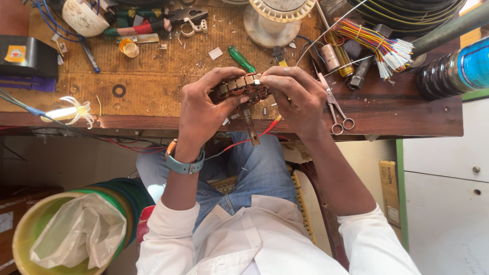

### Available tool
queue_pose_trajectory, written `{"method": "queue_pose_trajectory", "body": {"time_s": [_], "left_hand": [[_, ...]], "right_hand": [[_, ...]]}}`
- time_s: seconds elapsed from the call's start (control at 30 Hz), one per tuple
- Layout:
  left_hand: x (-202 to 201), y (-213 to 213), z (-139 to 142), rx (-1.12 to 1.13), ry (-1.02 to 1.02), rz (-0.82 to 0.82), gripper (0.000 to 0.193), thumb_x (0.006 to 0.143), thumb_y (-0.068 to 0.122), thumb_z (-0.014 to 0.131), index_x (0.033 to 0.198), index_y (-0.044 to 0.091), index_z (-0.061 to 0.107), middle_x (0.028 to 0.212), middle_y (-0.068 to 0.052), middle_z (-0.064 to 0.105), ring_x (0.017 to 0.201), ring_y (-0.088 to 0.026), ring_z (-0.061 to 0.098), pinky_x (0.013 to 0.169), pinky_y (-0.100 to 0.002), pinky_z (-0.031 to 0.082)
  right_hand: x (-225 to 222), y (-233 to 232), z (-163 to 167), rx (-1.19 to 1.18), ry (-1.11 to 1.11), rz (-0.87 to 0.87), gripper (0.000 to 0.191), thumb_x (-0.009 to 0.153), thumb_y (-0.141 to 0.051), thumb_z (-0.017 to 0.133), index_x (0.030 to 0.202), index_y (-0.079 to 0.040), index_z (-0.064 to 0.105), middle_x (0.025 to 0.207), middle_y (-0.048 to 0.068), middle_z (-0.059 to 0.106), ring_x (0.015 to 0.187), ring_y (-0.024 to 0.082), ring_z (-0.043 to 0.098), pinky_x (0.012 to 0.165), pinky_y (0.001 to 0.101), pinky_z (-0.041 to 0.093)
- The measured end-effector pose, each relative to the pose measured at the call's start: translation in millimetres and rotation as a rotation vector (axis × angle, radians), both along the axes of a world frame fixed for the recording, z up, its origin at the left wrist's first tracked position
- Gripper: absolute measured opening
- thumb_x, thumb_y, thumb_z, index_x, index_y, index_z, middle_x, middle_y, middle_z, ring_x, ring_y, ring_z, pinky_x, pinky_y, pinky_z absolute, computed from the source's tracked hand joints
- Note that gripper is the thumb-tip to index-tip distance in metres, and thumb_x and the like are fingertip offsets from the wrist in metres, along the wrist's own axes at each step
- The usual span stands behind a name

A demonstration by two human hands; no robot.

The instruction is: The person works on a circular electrical component, likely a stator, using a screwdriver and scissors. They cut small white insulating pieces and insert them into slots on the component, then tighten or adjust the slots with the screwdriver. The work is performed at a cluttered workbench with various tools and wires visible.

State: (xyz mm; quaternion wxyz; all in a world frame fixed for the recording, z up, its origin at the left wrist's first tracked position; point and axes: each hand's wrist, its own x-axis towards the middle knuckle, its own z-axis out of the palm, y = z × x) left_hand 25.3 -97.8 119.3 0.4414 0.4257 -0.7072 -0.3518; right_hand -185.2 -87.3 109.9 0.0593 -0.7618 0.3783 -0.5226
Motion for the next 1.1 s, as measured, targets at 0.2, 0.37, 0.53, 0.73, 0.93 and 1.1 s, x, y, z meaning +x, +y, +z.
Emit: {"method": "queue_pose_trajectory", "body": {"time_s": [0.2, 0.37, 0.53, 0.73, 0.93, 1.1], "left_hand": [[10.7, -4.8, -6.1, -0.018, 0.052, -0.05, 0.043, 0.08, 0.01, 0.089, 0.119, 0.007, 0.071, 0.11, -0.005, 0.078, 0.101, -0.013, 0.077, 0.087, -0.028, 0.061], [12.3, -7.6, -5.5, 0.05, 0.087, -0.075, 0.042, 0.082, 0.011, 0.088, 0.119, 0.008, 0.071, 0.108, -0.004, 0.079, 0.099, -0.013, 0.077, 0.087, -0.028, 0.061], [13.6, -12.8, -2.1, -0.056, 0.057, -0.157, 0.045, 0.084, 0.005, 0.083, 0.125, 0.007, 0.066, 0.115, -0.009, 0.075, 0.106, -0.018, 0.076, 0.092, -0.031, 0.061], [14.1, -10.8, 1.4, -0.107, -0.094, -0.145, 0.047, 0.088, 0.003, 0.076, 0.132, 0.012, 0.065, 0.108, -0.011, 0.066, 0.101, -0.029, 0.07, 0.088, -0.04, 0.055], [14.0, -9.4, -6.1, -0.129, -0.104, -0.1, 0.044, 0.089, 0.004, 0.075, 0.13, 0.014, 0.065, 0.102, -0.009, 0.063, 0.101, -0.029, 0.065, 0.089, -0.041, 0.052], [14.6, -10.2, -13.9, -0.153, -0.073, -0.06, 0.044, 0.089, 0.005, 0.076, 0.13, 0.015, 0.067, 0.103, -0.008, 0.063, 0.103, -0.029, 0.062, 0.093, -0.042, 0.05]], "right_hand": [[1.4, -4.4, -4.2, -0.036, 0.044, 0.025, 0.021, 0.09, 0.008, 0.081, 0.104, -0.006, 0.074, 0.101, 0.011, 0.075, 0.088, 0.019, 0.075, 0.073, 0.0303, 0.061], [6.1, -10.7, -1.7, -0.142, 0.119, 0.036, 0.02, 0.089, 0.007, 0.081, 0.103, -0.005, 0.072, 0.1, 0.009, 0.074, 0.093, 0.024, 0.075, 0.08, 0.0351, 0.062], [3.9, -10.7, 8.0, -0.084, 0.193, 0.095, 0.02, 0.09, 0.006, 0.08, 0.104, -0.003, 0.069, 0.099, 0.009, 0.071, 0.092, 0.027, 0.07, 0.08, 0.037, 0.058], [13.3, -7.8, 18.6, 0.053, 0.167, 0.095, 0.021, 0.092, 0.009, 0.077, 0.106, -0.003, 0.067, 0.101, 0.01, 0.07, 0.094, 0.027, 0.068, 0.081, 0.0359, 0.056], [21.6, -2.6, 27.5, 0.234, 0.094, 0.074, 0.019, 0.09, 0.01, 0.078, 0.104, -0.001, 0.072, 0.098, 0.01, 0.072, 0.088, 0.022, 0.07, 0.076, 0.0325, 0.056], [29.7, -0.6, 23.7, 0.258, 0.106, 0.021, 0.019, 0.093, 0.011, 0.076, 0.106, -0.003, 0.072, 0.099, 0.01, 0.072, 0.09, 0.02, 0.075, 0.077, 0.0303, 0.059]]}}
